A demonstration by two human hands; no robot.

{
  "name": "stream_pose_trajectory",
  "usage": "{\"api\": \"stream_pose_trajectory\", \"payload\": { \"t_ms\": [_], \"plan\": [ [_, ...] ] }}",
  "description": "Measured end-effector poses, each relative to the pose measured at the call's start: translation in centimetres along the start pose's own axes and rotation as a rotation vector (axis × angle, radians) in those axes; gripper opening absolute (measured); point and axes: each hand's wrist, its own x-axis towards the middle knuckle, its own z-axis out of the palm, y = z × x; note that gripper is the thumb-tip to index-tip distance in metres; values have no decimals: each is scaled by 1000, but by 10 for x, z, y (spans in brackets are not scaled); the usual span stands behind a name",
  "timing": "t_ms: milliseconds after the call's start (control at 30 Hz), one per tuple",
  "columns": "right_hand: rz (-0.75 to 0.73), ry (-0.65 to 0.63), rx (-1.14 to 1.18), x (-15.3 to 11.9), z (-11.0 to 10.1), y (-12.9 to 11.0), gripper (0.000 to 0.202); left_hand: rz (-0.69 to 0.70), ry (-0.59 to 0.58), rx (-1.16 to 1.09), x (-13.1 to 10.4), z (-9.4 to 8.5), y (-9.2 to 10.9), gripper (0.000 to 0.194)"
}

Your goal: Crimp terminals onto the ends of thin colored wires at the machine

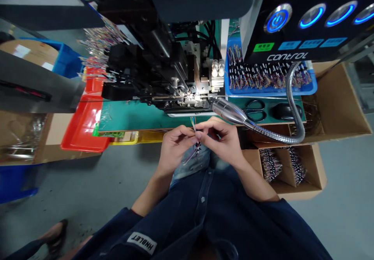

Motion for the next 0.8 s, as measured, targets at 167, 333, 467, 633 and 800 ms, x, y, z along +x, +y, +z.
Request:
{"api": "stream_pose_trajectory", "payload": {
  "t_ms": [167, 333, 467, 633, 800],
  "plan": [
    [-12, -36, 25, 1, -2, 2, 8, -8, -28, -50, 0, 0, 1, 30],
    [-19, -39, -5, 4, 0, 1, 9, 18, 3, 10, -4, -2, -5, 26],
    [-59, 23, -42, 10, 5, -1, 11, 60, -27, 110, -6, -4, -8, 21],
    [24, 39, 56, 14, 4, 0, 15, 36, -28, -21, -4, -3, -4, 27],
    [31, -125, 48, 7, 3, 6, 10, -13, -36, -33, -3, -5, -6, 30]
  ]
}}
